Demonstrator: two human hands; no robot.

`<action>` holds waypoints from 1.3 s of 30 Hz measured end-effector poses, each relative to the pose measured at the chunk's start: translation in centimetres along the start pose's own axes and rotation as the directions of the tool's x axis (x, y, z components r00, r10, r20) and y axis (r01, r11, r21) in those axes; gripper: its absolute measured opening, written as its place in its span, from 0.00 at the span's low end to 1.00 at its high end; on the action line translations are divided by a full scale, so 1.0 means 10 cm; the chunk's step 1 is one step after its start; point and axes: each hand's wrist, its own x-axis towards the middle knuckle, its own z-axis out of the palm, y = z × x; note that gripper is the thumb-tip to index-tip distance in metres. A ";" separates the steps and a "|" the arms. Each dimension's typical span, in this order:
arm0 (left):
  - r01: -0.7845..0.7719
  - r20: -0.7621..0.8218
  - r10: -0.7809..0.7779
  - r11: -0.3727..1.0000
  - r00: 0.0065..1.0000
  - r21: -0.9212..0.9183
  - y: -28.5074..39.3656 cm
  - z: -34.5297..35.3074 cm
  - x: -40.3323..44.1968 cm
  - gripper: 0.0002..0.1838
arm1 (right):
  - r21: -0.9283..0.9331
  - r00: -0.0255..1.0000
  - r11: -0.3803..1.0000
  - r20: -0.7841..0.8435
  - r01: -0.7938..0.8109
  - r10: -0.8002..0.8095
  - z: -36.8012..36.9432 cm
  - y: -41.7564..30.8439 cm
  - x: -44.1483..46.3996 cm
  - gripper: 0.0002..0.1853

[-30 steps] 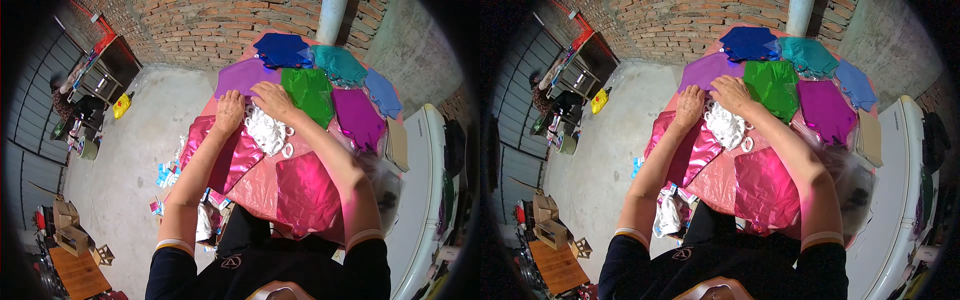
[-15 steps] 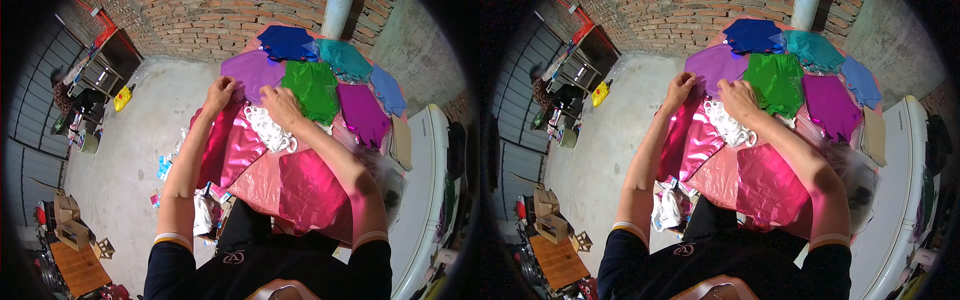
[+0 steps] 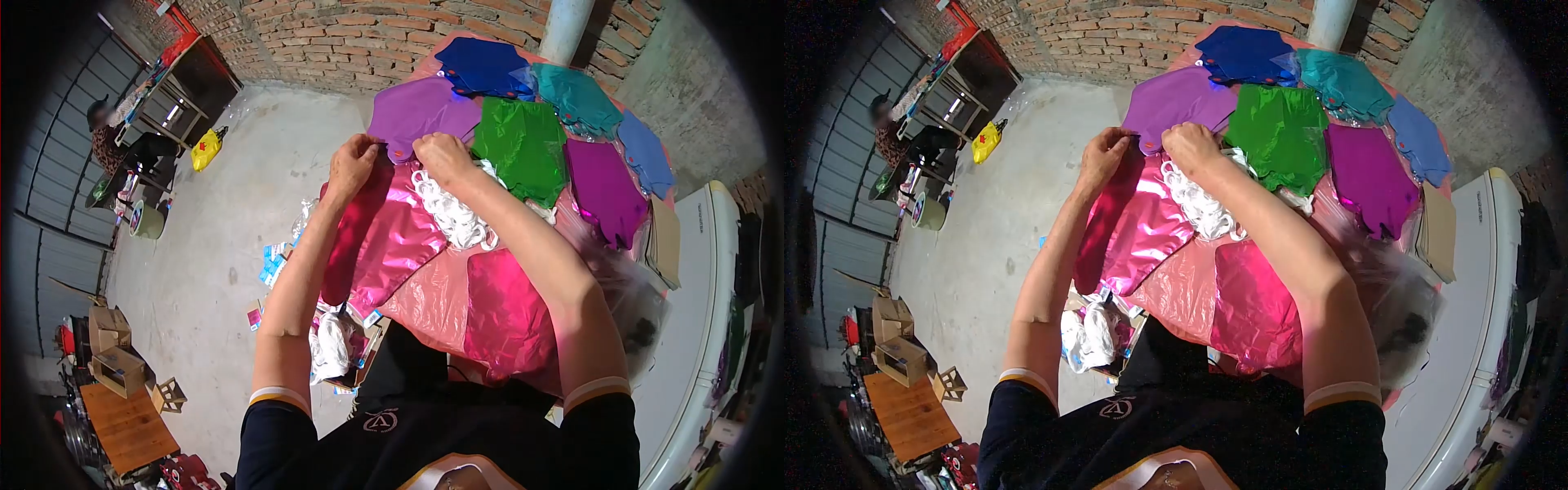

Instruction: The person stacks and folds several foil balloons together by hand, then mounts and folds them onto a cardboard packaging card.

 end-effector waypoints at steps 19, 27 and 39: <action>-0.276 -0.195 0.359 0.893 0.913 0.356 0.20 0.31 -0.09 0.13 | 0.286 0.937 0.925 -0.172 -0.249 0.305 0.03 0.09 0.10 0.07; -0.331 -0.174 0.476 0.789 0.862 0.518 0.36 0.38 -0.09 0.10 | 0.155 0.940 0.933 -0.060 -0.324 0.337 -0.05 -0.06 0.26 0.08; -0.693 -0.095 0.767 0.619 0.635 0.369 0.64 0.35 0.03 0.09 | 0.464 0.826 0.750 -0.066 -0.470 0.559 0.14 0.46 0.35 0.13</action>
